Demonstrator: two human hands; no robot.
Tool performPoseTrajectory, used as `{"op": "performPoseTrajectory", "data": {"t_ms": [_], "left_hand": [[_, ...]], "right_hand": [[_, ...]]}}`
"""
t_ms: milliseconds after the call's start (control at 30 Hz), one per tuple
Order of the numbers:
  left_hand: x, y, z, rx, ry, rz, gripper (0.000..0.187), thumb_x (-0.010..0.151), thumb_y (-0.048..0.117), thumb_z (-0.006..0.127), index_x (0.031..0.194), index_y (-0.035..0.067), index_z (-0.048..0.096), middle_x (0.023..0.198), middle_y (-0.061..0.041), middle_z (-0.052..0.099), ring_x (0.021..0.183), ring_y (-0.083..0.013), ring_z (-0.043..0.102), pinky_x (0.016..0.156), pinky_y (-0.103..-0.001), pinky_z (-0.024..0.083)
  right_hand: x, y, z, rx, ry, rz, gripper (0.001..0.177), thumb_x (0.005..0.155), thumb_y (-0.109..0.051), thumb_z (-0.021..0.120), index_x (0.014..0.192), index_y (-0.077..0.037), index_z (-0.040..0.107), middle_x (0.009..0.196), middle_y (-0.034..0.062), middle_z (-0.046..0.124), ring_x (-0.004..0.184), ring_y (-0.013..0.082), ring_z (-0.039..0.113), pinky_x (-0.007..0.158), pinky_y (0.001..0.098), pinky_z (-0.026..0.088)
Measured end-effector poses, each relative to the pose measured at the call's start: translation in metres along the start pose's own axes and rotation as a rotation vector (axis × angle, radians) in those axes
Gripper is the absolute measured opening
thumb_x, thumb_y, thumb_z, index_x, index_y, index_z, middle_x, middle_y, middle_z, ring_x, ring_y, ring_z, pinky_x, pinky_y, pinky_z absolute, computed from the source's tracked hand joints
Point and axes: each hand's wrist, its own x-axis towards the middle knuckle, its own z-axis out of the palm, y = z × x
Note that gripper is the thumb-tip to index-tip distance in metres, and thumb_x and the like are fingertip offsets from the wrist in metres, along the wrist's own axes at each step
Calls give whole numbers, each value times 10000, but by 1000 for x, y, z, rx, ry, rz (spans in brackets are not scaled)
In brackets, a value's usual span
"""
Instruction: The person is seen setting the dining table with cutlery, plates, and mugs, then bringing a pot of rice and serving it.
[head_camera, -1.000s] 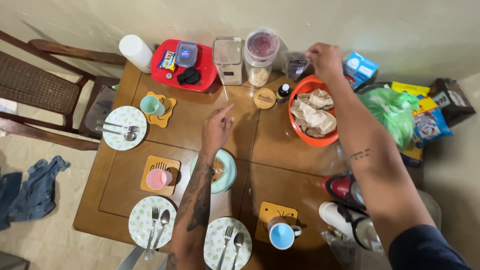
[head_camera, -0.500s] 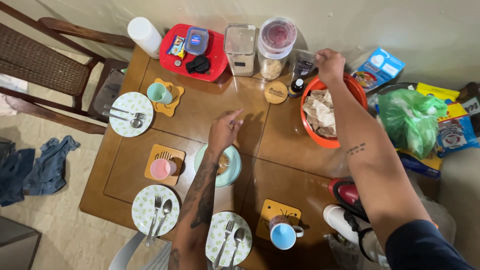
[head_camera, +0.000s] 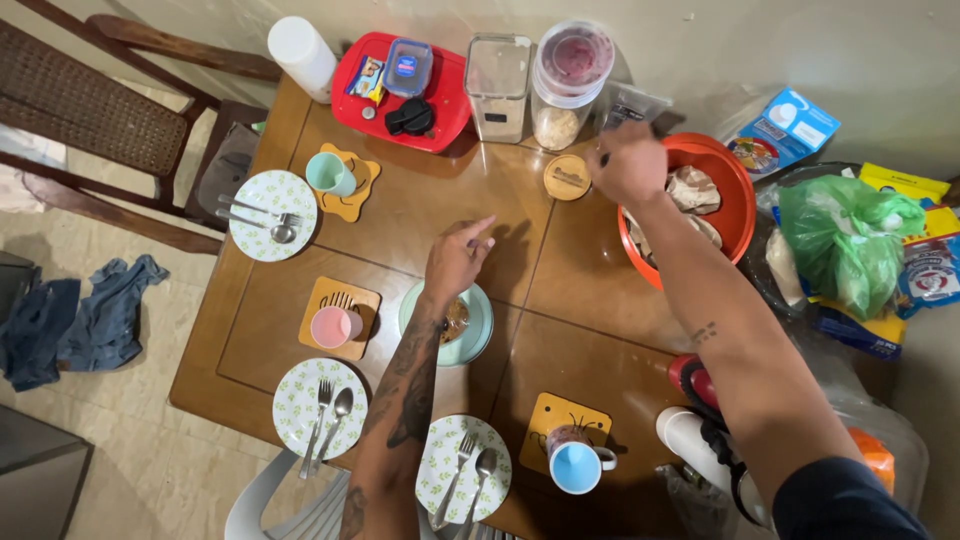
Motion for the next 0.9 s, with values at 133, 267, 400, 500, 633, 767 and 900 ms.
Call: {"op": "performPoseTrajectory", "data": {"t_ms": [133, 267, 400, 500, 633, 767, 900], "left_hand": [[-9, -3, -4, -41, 16, 8, 383, 915, 110, 728, 1296, 133, 694, 1126, -134, 723, 829, -231, 751, 767, -349, 585], [-22, -4, -14, -16, 42, -30, 378, 920, 120, 733, 1297, 139, 707, 1119, -135, 725, 823, -243, 750, 763, -348, 589], [-40, -14, -27, -29, 83, -44, 377, 922, 123, 735, 1297, 130, 697, 1151, -147, 717, 854, -239, 767, 772, -346, 594], [-58, -16, -42, 20, 133, -14, 368, 929, 117, 741, 1294, 126, 701, 1157, -149, 727, 855, -248, 762, 789, -355, 588], [-78, -33, -55, 39, 152, -33, 387, 925, 111, 735, 1309, 128, 690, 1160, -156, 721, 863, -254, 761, 764, -352, 591], [-93, -42, -62, 15, 203, -62, 388, 921, 94, 738, 1305, 124, 690, 1166, -162, 725, 876, -247, 769, 790, -342, 606], [-105, -42, -62, -22, 210, -77, 390, 923, 85, 737, 1308, 122, 691, 1140, -166, 728, 892, -241, 776, 795, -340, 605]], "right_hand": [[-3, -14, -4, -101, -140, -178, 248, 859, -350, 761, 931, -112, 758, 1008, 123, 649, 1079, 318, 565, 811, 436, 511], [17, -41, 3, -358, -518, -305, 380, 872, -488, 713, 1048, -155, 761, 1122, 80, 674, 1192, 271, 532, 963, 435, 412], [27, -65, 21, -417, -830, -155, 776, 817, -672, 708, 1340, -102, 641, 1309, 153, 645, 1309, 307, 465, 1017, 459, 326], [14, -61, 64, -539, -807, -144, 837, 766, -643, 717, 1385, -114, 523, 1428, 240, 512, 1368, 432, 329, 1084, 591, 196], [-7, -36, 117, -381, -965, 15, 781, 877, -545, 687, 1473, -84, 480, 1459, 235, 550, 1463, 440, 323, 1171, 597, 136], [-20, -27, 139, -440, -859, 4, 628, 950, -431, 652, 1447, -71, 518, 1439, 289, 555, 1433, 495, 350, 1158, 680, 120], [-7, -61, 84, -361, -917, 74, 662, 879, -443, 727, 1440, -171, 503, 1546, 317, 378, 1467, 502, 260, 1134, 662, 125]]}}
